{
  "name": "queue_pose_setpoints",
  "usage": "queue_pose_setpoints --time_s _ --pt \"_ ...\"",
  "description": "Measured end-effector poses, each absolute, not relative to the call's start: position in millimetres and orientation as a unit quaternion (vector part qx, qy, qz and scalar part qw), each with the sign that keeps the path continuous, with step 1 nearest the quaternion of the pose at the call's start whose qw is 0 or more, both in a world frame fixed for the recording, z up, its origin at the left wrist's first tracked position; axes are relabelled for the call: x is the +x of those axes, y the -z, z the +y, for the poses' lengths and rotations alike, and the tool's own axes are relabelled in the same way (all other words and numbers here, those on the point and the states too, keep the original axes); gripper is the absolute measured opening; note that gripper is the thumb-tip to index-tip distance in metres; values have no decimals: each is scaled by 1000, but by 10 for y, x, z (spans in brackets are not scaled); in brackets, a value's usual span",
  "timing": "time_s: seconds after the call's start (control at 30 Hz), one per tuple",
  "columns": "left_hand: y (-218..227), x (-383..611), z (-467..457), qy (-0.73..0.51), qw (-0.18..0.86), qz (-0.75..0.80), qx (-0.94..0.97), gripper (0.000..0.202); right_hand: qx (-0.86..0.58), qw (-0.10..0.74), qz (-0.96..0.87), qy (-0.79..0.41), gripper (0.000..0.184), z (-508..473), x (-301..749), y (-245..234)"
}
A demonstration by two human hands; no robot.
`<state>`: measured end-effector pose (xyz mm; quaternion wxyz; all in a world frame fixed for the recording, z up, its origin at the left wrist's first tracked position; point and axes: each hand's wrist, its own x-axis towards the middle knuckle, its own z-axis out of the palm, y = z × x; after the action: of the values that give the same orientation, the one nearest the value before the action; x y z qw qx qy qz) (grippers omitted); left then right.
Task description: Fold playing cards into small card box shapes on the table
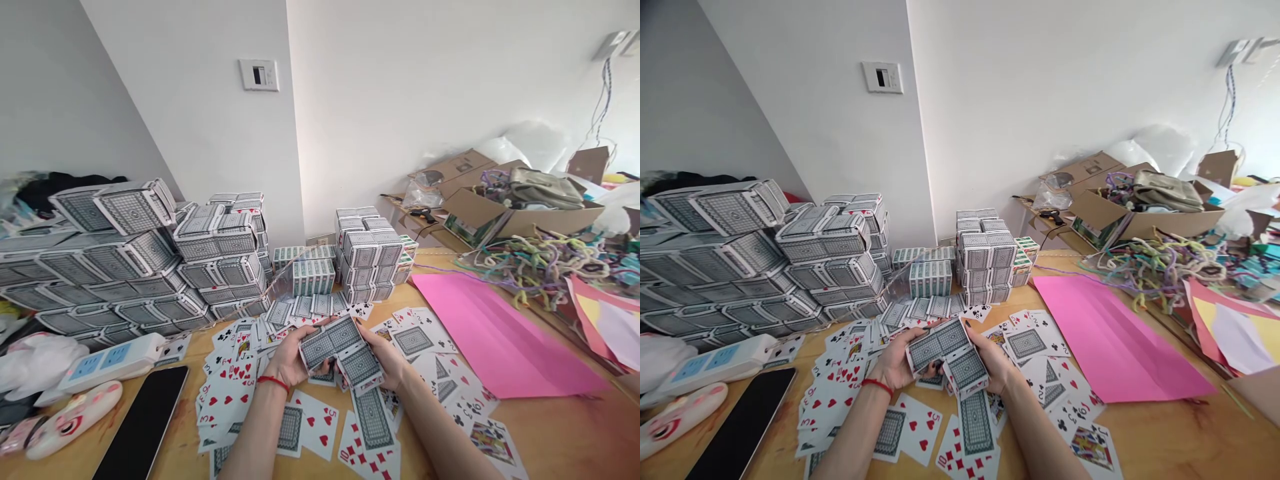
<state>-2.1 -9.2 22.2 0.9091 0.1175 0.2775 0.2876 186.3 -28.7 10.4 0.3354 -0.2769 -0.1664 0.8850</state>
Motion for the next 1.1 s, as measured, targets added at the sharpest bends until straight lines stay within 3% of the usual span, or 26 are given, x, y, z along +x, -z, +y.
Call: queue_pose_setpoints --time_s 0.63,1.1 --pt "-193 6 -84 -306 899 283 137 40 -347 342 -156 -859 39 -290 1857 -124" --pt "-282 46 -136 -325 903 208 190 44 -299 343 -151 -877 41 -276 1866 -134"
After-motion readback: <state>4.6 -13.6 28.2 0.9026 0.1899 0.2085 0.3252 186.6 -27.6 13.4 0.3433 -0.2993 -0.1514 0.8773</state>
